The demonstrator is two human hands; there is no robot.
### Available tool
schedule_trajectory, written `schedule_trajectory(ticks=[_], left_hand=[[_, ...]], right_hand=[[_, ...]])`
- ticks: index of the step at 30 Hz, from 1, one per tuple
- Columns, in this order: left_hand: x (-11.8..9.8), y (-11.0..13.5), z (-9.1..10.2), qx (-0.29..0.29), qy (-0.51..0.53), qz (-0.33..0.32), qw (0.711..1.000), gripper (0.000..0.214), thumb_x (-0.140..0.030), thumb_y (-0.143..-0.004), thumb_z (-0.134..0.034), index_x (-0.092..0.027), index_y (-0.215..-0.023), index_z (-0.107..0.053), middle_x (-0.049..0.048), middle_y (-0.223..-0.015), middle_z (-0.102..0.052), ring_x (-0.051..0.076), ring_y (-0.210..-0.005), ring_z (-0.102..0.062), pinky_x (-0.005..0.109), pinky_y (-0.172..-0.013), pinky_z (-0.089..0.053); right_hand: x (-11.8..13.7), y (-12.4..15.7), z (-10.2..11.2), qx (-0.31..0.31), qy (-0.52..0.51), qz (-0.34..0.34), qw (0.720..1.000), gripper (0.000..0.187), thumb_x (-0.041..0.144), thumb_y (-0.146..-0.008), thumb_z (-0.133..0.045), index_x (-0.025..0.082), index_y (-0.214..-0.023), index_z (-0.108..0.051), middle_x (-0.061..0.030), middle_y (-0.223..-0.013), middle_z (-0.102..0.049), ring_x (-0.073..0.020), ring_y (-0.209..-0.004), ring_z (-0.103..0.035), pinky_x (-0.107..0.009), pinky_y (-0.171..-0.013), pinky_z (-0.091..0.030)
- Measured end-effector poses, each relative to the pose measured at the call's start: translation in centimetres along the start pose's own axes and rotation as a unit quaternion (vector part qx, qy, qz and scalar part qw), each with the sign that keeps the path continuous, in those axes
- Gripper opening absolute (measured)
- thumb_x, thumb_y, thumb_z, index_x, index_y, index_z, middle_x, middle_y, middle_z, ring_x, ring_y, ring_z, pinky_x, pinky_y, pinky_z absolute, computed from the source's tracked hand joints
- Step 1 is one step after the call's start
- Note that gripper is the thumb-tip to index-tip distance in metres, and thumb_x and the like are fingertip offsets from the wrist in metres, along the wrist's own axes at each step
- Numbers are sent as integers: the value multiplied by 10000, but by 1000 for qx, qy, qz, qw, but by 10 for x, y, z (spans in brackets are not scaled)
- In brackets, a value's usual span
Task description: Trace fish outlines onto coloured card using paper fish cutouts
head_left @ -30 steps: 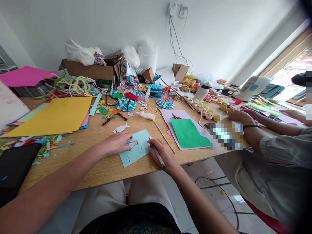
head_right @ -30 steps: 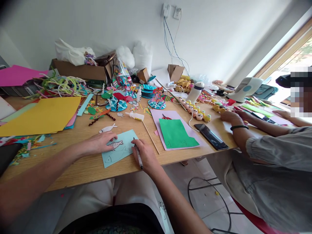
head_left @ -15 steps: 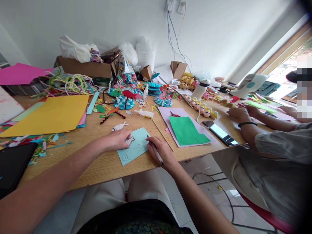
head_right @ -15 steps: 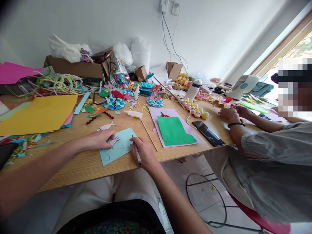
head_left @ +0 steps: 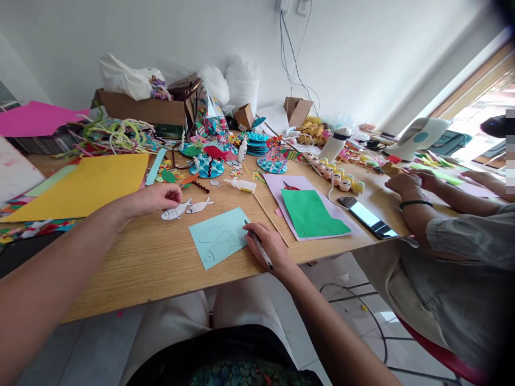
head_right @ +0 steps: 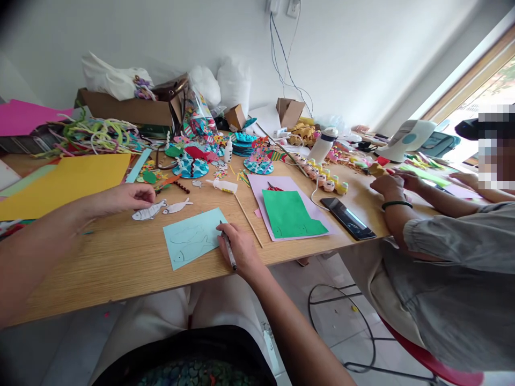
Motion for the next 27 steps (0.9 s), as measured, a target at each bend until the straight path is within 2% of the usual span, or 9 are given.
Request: schedule_trajectory(ticks=[5, 11, 16, 20, 23, 25, 27], left_hand=[[17, -4, 4, 43, -7, 8, 999, 236, -398, -532, -521, -193, -649, -516, -11, -603, -506, 149, -585, -484, 248, -521, -375], [40, -6, -11, 56, -37, 19, 998, 255, -394, -524, -489, -189, -671, -529, -12, -617, -545, 155, -574, -519, 242, -494, -396], [43, -6, -14, 35, -97, 12, 995, 201, -305, -540, -454, -192, -680, -546, -8, -641, -585, 169, -610, -551, 250, -529, -420], [29, 2, -14, -29, -156, -17, 987, 204, -271, -622, -456, -187, -753, -586, 49, -864, -624, 233, -864, -561, 329, -738, -438], [14, 17, -28, -46, -177, -84, 979, 247, -241, -749, -387, -197, -831, -617, 50, -947, -630, 217, -947, -547, 348, -851, -409], [2, 30, -41, -62, -193, -201, 959, 317, -169, -794, -317, -188, -854, -627, 52, -930, -647, 196, -935, -560, 343, -864, -417], [-6, 44, -53, -70, -199, -272, 939, 351, -129, -820, -285, -182, -856, -631, 51, -921, -652, 181, -928, -567, 339, -880, -422]], right_hand=[[-3, 0, -2, -17, 1, 9, 1000, 217, 182, -804, -457, 171, -963, -604, -82, -921, -643, -164, -775, -605, -260, -699, -448], [-7, 0, -5, -25, 8, 21, 999, 218, 194, -810, -455, 164, -964, -606, -91, -926, -646, -171, -769, -610, -275, -696, -462], [-5, -1, -4, -19, 9, 26, 999, 218, 189, -811, -455, 151, -967, -604, -102, -932, -649, -180, -782, -612, -285, -704, -461], [-5, -1, -2, -11, -4, 33, 999, 205, 208, -821, -460, 153, -958, -603, -97, -910, -651, -175, -778, -609, -276, -694, -452], [-4, 0, 5, -15, -49, 48, 998, 201, 241, -838, -459, 168, -962, -599, -81, -902, -649, -157, -774, -601, -262, -691, -443], [2, 0, 12, -27, -91, 54, 994, 189, 250, -841, -463, 181, -953, -599, -67, -900, -646, -146, -782, -593, -255, -703, -435], [10, -3, 16, -36, -135, 43, 989, 169, 237, -833, -466, 190, -922, -601, -46, -867, -643, -135, -773, -584, -248, -703, -426]])
Point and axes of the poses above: each hand's wrist, its own y-axis away from the middle knuckle, its own z-axis out of the back of the hand, x = y × z, the point moved 2 cm from there along -y, towards the middle knuckle
